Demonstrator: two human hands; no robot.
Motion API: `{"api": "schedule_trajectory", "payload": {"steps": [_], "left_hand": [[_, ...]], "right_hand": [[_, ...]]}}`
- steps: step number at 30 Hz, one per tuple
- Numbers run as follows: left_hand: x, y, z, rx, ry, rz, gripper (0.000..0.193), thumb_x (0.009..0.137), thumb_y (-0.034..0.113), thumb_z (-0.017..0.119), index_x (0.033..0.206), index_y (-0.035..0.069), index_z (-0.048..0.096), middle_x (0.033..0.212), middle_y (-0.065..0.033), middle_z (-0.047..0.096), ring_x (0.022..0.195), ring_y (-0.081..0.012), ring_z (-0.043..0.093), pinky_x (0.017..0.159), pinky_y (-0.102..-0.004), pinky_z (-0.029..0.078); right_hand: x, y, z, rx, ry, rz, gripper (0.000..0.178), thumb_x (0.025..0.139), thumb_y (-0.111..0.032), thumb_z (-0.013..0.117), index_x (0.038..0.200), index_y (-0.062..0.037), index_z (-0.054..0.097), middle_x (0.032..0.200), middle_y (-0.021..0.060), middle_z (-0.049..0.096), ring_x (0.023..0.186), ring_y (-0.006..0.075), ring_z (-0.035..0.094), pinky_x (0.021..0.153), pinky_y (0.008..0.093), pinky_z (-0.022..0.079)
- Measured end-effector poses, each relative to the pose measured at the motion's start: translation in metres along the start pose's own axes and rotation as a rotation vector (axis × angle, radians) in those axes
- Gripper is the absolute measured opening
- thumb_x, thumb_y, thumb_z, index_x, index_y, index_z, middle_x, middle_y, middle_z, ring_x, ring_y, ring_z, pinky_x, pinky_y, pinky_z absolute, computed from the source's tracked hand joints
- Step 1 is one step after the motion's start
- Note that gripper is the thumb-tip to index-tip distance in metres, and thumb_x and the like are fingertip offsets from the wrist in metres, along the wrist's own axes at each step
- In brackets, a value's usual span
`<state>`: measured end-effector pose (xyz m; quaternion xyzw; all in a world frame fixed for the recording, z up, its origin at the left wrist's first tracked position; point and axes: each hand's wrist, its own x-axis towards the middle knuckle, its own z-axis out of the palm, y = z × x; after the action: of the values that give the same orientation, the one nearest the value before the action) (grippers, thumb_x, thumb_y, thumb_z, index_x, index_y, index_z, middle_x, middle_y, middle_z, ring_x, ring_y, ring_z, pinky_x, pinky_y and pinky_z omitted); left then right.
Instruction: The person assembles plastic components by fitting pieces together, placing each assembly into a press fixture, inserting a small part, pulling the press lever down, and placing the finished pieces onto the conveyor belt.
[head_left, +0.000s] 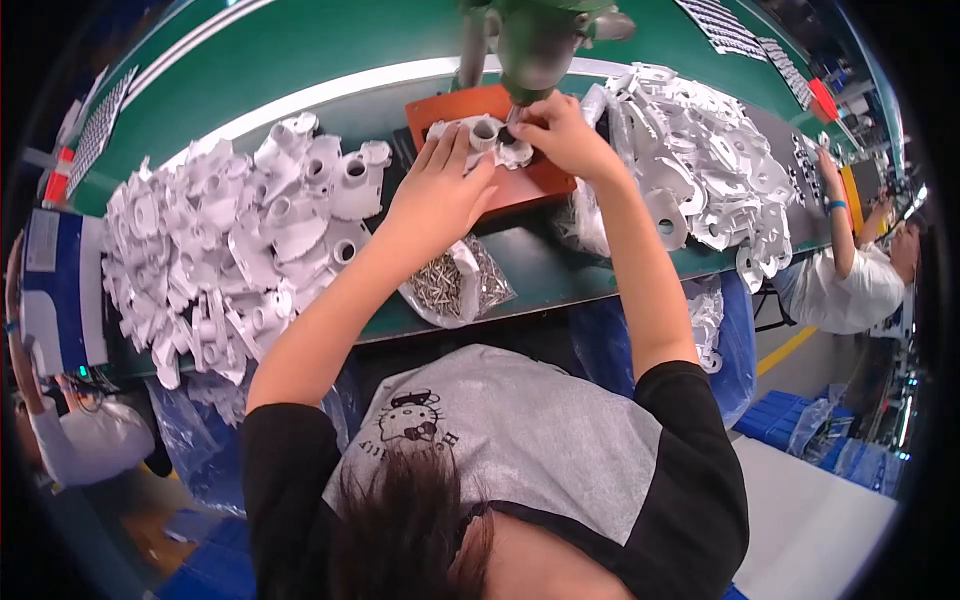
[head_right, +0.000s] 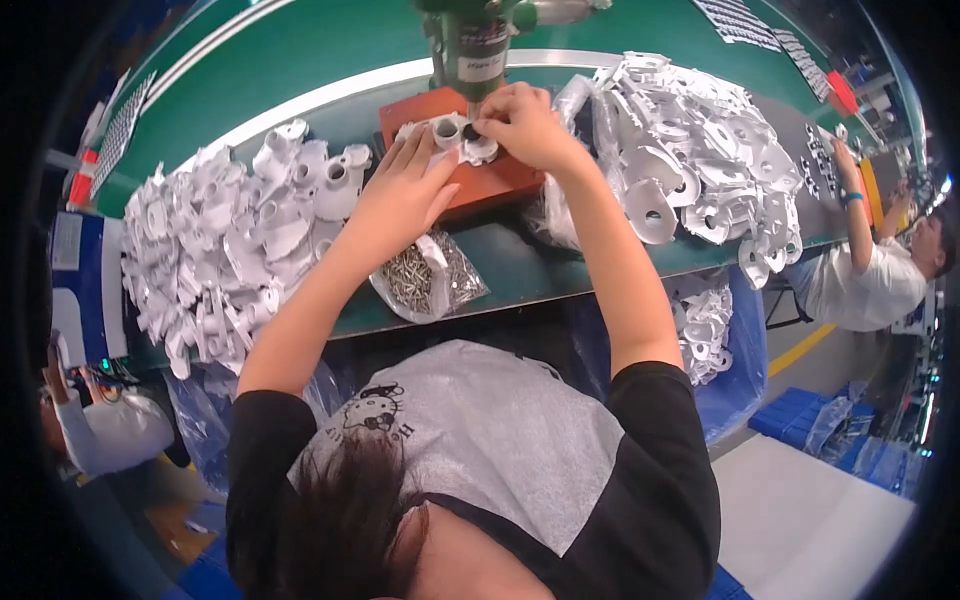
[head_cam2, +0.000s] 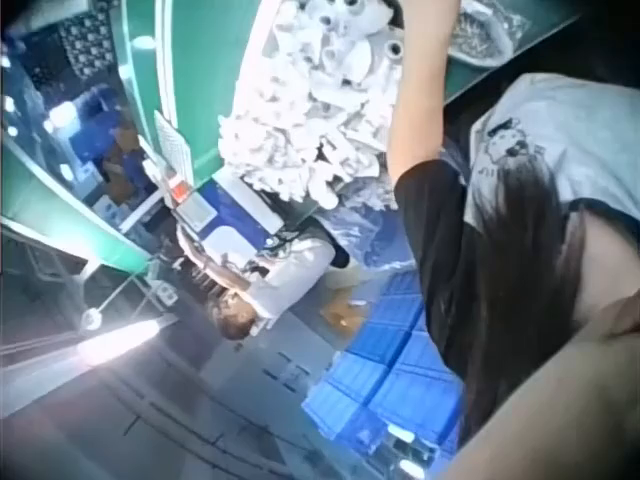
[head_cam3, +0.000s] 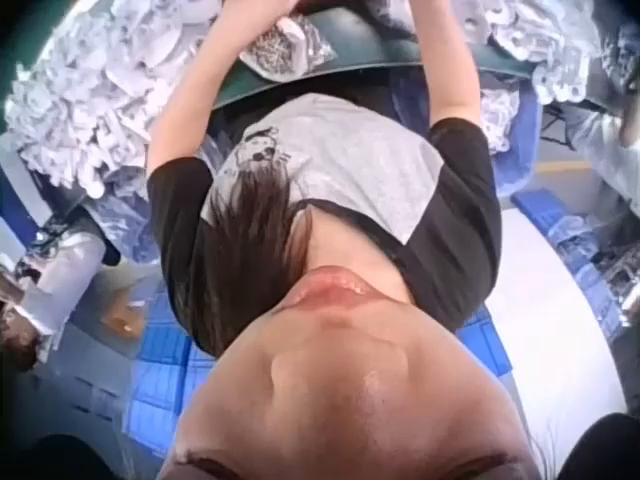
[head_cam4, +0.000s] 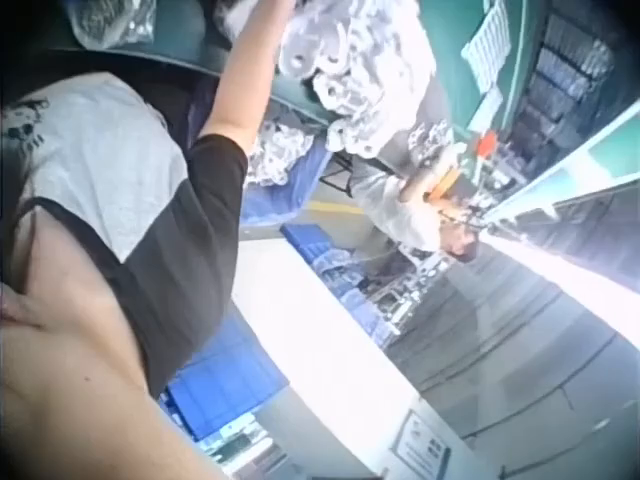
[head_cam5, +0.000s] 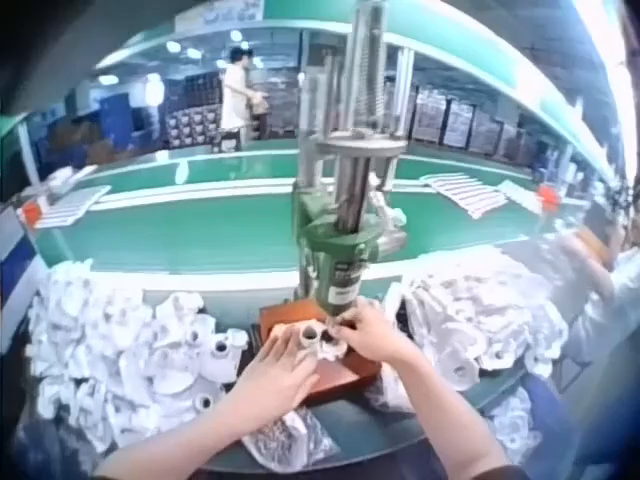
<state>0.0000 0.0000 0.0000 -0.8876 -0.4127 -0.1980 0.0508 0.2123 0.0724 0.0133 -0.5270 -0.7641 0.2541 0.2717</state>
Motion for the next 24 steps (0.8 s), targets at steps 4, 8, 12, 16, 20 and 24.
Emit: {"api": "schedule_trajectory", "payload": {"steps": [4, 8, 12, 16, 20, 24], "left_hand": [[-0.001, 0.005, -0.007, -0.132, 0.099, 0.014, 0.05, 0.078, 0.035, 0.065, 0.114, 0.003, 0.054, 0.126, -0.0276, 0.045, 0.122, -0.0409, 0.041, 0.103, -0.047, 0.033], [0.001, -0.011, -0.021, -0.228, -0.001, -0.004, 0.039, 0.083, 0.028, 0.06, 0.116, 0.008, 0.056, 0.129, -0.0196, 0.046, 0.124, -0.0355, 0.04, 0.102, -0.0438, 0.035], [0.007, -0.023, -0.026, -0.393, -0.13, -0.101, 0.026, 0.083, 0.017, 0.057, 0.108, 0.013, 0.064, 0.122, -0.0127, 0.054, 0.12, -0.031, 0.044, 0.099, -0.0407, 0.037], [0.011, -0.015, -0.024, -0.375, -0.113, -0.093, 0.026, 0.082, 0.011, 0.056, 0.106, 0.012, 0.065, 0.118, -0.0128, 0.057, 0.117, -0.0298, 0.045, 0.097, -0.0399, 0.038], [0.009, -0.008, -0.024, -0.345, -0.072, -0.11, 0.025, 0.082, 0.011, 0.056, 0.106, 0.011, 0.064, 0.117, -0.0135, 0.058, 0.115, -0.0303, 0.047, 0.096, -0.0405, 0.038], [0.008, -0.012, -0.02, -0.352, -0.04, -0.094, 0.026, 0.082, 0.013, 0.058, 0.107, 0.011, 0.063, 0.115, -0.0141, 0.058, 0.112, -0.0305, 0.048, 0.095, -0.0413, 0.039]], "right_hand": [[-0.01, -0.009, 0.01, -0.18, 0.121, -0.053, 0.028, 0.073, -0.027, 0.069, 0.092, -0.0078, 0.062, 0.106, 0.0111, 0.053, 0.104, 0.0323, 0.046, 0.09, 0.0479, 0.035], [-0.03, -0.036, 0.021, -0.314, 0.33, -0.119, 0.025, 0.076, -0.023, 0.066, 0.091, -0.0053, 0.055, 0.094, 0.012, 0.053, 0.094, 0.0315, 0.049, 0.082, 0.0459, 0.037], [-0.087, -0.075, 0.053, -0.205, 0.264, -0.415, 0.011, 0.072, -0.014, 0.062, 0.075, -0.0063, 0.056, 0.076, 0.0087, 0.052, 0.084, 0.0279, 0.05, 0.071, 0.0384, 0.038], [-0.122, -0.093, 0.104, -0.408, -0.022, -0.531, 0.011, 0.067, -0.016, 0.064, 0.073, -0.008, 0.058, 0.076, 0.004, 0.054, 0.083, 0.0233, 0.049, 0.072, 0.035, 0.039], [-0.117, -0.09, 0.107, -0.44, -0.025, -0.549, 0.007, 0.065, -0.016, 0.061, 0.067, -0.0092, 0.059, 0.075, 0.0032, 0.054, 0.082, 0.0221, 0.049, 0.072, 0.0333, 0.039], [-0.115, -0.088, 0.108, -0.393, 0.004, -0.525, 0.006, 0.064, -0.015, 0.06, 0.065, -0.0092, 0.06, 0.076, 0.0049, 0.054, 0.086, 0.0226, 0.051, 0.072, 0.0331, 0.04]]}}
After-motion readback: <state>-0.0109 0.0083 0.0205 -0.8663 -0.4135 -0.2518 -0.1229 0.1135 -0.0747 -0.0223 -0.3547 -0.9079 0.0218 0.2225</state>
